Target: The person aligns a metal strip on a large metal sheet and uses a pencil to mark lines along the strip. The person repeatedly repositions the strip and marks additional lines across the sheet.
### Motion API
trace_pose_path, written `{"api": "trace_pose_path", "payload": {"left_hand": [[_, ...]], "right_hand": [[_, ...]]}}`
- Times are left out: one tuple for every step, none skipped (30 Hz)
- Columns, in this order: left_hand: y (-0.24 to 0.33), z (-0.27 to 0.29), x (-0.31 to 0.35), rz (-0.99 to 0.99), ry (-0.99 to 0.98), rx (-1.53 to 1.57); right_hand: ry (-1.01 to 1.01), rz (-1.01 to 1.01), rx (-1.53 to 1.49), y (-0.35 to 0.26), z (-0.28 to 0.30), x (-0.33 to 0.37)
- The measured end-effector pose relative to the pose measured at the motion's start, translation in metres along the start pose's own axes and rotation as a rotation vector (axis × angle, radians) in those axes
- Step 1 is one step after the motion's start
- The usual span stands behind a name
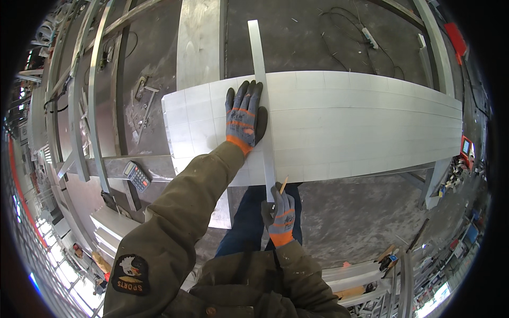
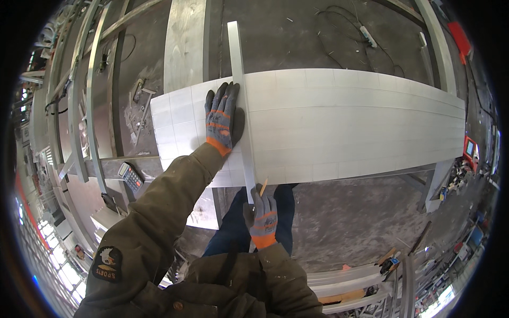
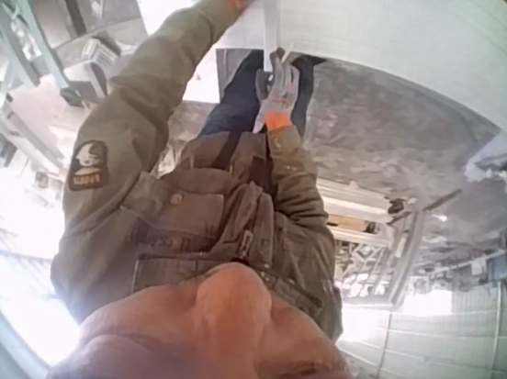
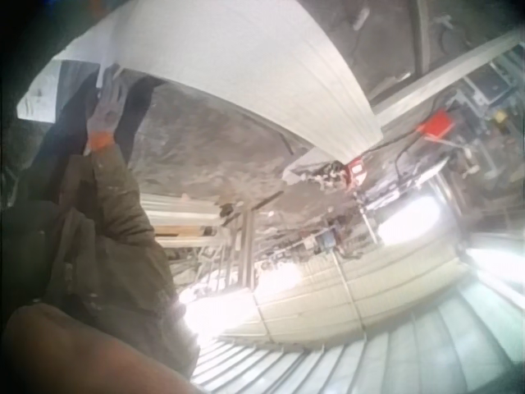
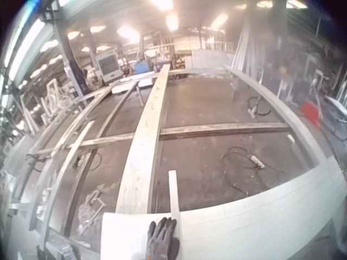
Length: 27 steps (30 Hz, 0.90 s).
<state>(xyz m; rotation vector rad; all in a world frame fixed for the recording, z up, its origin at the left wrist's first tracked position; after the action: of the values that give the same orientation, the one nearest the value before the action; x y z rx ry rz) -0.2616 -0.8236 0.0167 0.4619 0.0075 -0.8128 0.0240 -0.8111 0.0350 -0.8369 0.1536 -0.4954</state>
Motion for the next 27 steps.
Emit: {"api": "trace_pose_path", "payload": {"left_hand": [[0.0, 0.001, 0.0, 0.004, 0.005, 0.015], [0.0, 0.001, 0.0, 0.007, 0.014, 0.03], [0.0, 0.001, 0.0, 0.007, 0.015, 0.029], [0.001, 0.002, 0.0, 0.008, 0.017, 0.029], [0.001, 0.002, 0.001, 0.005, 0.018, 0.03], [0.002, 0.003, 0.0, -0.002, 0.023, 0.029], [0.003, 0.004, 0.0, -0.003, 0.017, 0.02], [0.004, 0.004, 0.0, -0.007, 0.019, 0.012], [0.004, 0.004, -0.001, -0.007, 0.014, 0.007], [0.005, 0.005, -0.001, -0.009, 0.019, 0.003], [0.005, 0.005, -0.001, -0.007, 0.017, 0.0], [0.005, 0.005, -0.001, -0.006, 0.02, -0.003], [0.006, 0.006, 0.0, -0.008, 0.022, -0.005], [0.006, 0.006, -0.001, -0.011, 0.029, -0.008], [0.006, 0.006, -0.001, -0.013, 0.033, -0.01], [0.006, 0.006, -0.001, -0.018, 0.043, -0.008], [0.006, 0.006, 0.0, -0.022, 0.048, -0.005], [0.006, 0.006, 0.0, -0.025, 0.054, -0.001], [0.006, 0.006, 0.0, -0.027, 0.058, -0.004], [0.006, 0.006, 0.0, -0.03, 0.063, -0.008], [0.006, 0.005, 0.0, -0.031, 0.064, -0.011], [0.006, 0.005, 0.0, -0.034, 0.065, -0.022], [0.006, 0.005, 0.0, -0.035, 0.063, -0.033], [0.006, 0.005, 0.0, -0.032, 0.06, -0.044], [0.006, 0.005, 0.0, -0.035, 0.071, -0.038], [0.006, 0.005, 0.0, -0.036, 0.079, -0.032], [0.007, 0.006, 0.001, -0.038, 0.088, -0.028]], "right_hand": [[-0.004, 0.001, -0.009, 0.0, 0.0, 0.001], [-0.007, 0.004, -0.017, 0.0, -0.001, 0.001], [-0.012, 0.008, -0.024, 0.001, -0.001, 0.001], [-0.019, -0.008, -0.024, 0.002, 0.0, 0.002], [-0.024, -0.024, -0.023, 0.003, 0.0, 0.003], [-0.039, -0.054, -0.032, 0.005, -0.001, 0.002], [-0.027, -0.03, -0.015, 0.004, 0.0, 0.002], [-0.027, -0.022, -0.007, 0.005, 0.001, 0.002], [-0.028, -0.015, 0.003, 0.004, 0.001, 0.001], [-0.023, -0.013, -0.009, 0.004, 0.002, 0.0], [-0.019, -0.01, -0.021, 0.003, 0.003, -0.001], [-0.016, -0.006, -0.033, 0.002, 0.004, -0.002], [-0.021, -0.003, -0.038, 0.001, 0.005, -0.003], [-0.026, 0.001, -0.042, 0.0, 0.007, -0.005], [-0.047, -0.012, -0.055, 0.0, 0.009, -0.007], [-0.043, -0.029, -0.059, 0.0, 0.013, -0.009], [-0.055, -0.065, -0.072, 0.001, 0.017, -0.012], [-0.068, -0.101, -0.083, 0.002, 0.022, -0.015], [-0.03, -0.086, -0.081, 0.001, 0.029, -0.02], [0.008, -0.071, -0.079, 0.0, 0.036, -0.026], [0.06, -0.04, -0.088, -0.003, 0.043, -0.032], [0.077, -0.093, -0.187, -0.001, 0.048, -0.039], [0.063, -0.084, -0.183, -0.002, 0.051, -0.047], [0.049, -0.074, -0.197, -0.003, 0.055, -0.055], [0.025, -0.079, -0.219, -0.003, 0.055, -0.065], [0.038, -0.041, -0.175, -0.005, 0.055, -0.074], [0.046, -0.037, -0.177, -0.006, 0.054, -0.082]]}}
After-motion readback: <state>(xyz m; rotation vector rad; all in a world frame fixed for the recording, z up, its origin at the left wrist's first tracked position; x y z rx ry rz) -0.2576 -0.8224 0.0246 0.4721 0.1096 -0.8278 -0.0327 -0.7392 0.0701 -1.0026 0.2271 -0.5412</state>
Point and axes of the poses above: each hand's wrist, its own x-axis away from the middle knuckle, its own z-axis out of the back of the hand, y = z × x, the point moved 6 cm from there along -x, towards the middle knuckle, and after that the axes turned 4 degrees about -z, right-handed, at the moved point
